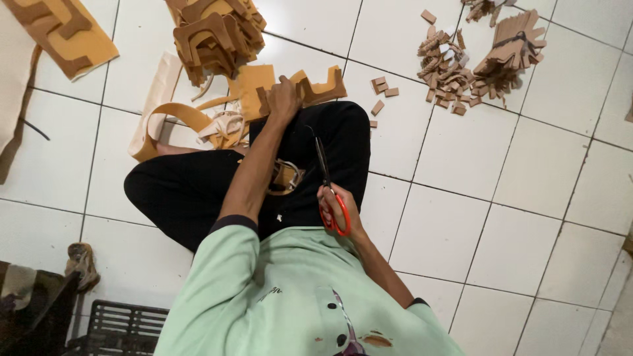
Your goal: The person sits on a tiled floor and uses red-handled shears to cut a long, pre-shaped piece of tan leather. They trim the edges and cut out internal sections, creating small offcuts that accumulate on the floor. The person occasionally rotates the leather to access different areas while continuing to cut.
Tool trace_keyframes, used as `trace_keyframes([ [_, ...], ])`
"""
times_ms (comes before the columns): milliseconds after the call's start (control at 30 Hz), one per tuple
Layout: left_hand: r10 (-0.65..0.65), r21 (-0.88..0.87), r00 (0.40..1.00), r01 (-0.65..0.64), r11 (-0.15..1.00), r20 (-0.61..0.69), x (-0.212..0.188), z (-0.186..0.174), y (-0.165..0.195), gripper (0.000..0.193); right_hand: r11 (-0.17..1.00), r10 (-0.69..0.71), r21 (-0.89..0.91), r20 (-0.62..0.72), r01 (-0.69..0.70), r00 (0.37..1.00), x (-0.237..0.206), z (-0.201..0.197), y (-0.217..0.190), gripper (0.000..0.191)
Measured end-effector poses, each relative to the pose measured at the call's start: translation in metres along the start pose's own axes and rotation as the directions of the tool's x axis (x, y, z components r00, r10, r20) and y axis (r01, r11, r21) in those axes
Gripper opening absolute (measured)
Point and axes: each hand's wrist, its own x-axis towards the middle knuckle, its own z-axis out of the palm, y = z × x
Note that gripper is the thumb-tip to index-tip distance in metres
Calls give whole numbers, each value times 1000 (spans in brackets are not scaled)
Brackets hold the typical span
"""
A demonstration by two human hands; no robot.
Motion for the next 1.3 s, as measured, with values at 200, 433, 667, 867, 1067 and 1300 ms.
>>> trace_keyframes([
  [200,275,-560,961,-217,799,20,-30,-68,-48,55,996,71,-50,-22,-72,997,23,8,-18,31],
  [433,235,-734,970,-113,670,66,-112,-147,-74,84,943,-85,-287,282,168,956,59,35,-66,37],
  [667,300,-813,954,-156,560,24,-147,-161,-84,72,901,-122,-360,322,241,939,59,70,-97,40],
  [867,283,-810,959,-150,566,20,-155,-154,-83,71,862,-151,-420,320,283,935,57,72,-102,42],
  [1067,321,-813,946,-150,563,49,-158,-150,-87,66,898,-69,-410,229,160,971,50,70,-96,45],
  [1300,379,-756,919,-173,632,106,-164,-148,-78,62,941,-118,-269,315,207,942,49,68,-95,43],
])
